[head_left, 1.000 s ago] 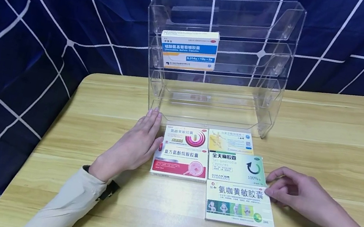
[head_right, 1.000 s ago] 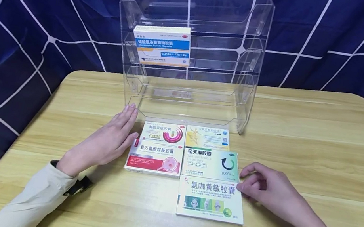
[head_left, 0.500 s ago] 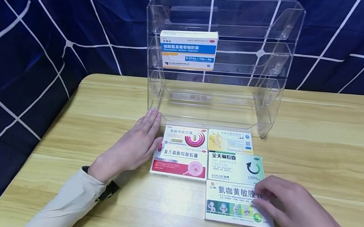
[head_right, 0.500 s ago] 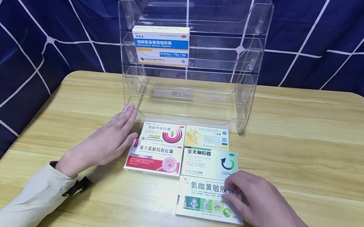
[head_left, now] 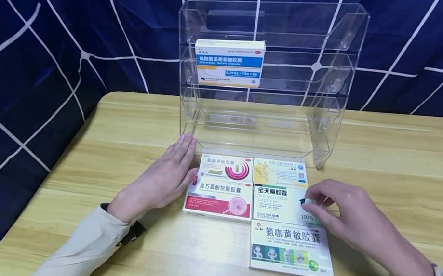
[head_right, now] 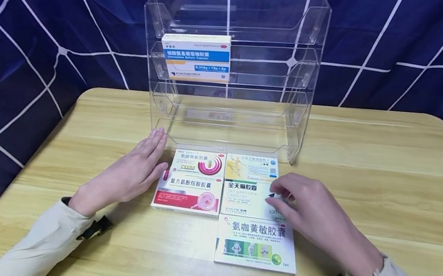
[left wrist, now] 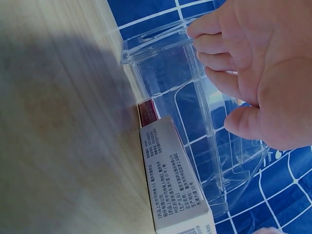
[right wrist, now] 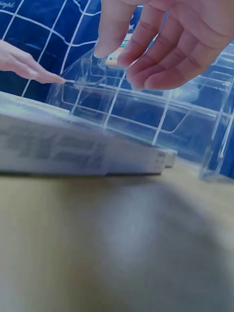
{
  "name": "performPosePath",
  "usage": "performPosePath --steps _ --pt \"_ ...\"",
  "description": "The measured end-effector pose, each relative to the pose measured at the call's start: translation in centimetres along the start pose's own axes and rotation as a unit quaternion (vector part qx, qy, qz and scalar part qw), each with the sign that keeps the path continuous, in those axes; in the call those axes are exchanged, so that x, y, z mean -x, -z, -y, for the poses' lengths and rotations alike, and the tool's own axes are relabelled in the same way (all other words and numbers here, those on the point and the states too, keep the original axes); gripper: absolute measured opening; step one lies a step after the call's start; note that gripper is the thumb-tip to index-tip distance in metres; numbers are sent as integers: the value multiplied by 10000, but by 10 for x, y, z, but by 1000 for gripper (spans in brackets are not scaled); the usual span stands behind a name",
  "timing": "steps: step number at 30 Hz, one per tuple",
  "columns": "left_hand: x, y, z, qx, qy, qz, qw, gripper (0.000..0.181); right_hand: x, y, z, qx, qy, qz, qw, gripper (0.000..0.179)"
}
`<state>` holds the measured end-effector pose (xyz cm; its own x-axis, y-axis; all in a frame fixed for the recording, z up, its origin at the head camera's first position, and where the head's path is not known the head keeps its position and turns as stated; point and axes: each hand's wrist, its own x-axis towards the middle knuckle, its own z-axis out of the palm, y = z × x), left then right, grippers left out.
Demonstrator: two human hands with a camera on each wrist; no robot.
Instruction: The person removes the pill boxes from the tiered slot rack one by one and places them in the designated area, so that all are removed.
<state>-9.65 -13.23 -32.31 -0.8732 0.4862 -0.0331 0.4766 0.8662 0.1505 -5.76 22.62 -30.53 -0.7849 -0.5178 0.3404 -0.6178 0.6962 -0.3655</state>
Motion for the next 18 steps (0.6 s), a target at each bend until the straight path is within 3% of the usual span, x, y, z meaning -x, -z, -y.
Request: performPosePath --steps 12,18 --pt "0 0 0 58 31 6 10000 63 -52 19 0 -36 -136 -441 9989 18" --pt "1 0 0 88 33 31 10000 63 -73 24 1 -258 -533 -651 9961 17"
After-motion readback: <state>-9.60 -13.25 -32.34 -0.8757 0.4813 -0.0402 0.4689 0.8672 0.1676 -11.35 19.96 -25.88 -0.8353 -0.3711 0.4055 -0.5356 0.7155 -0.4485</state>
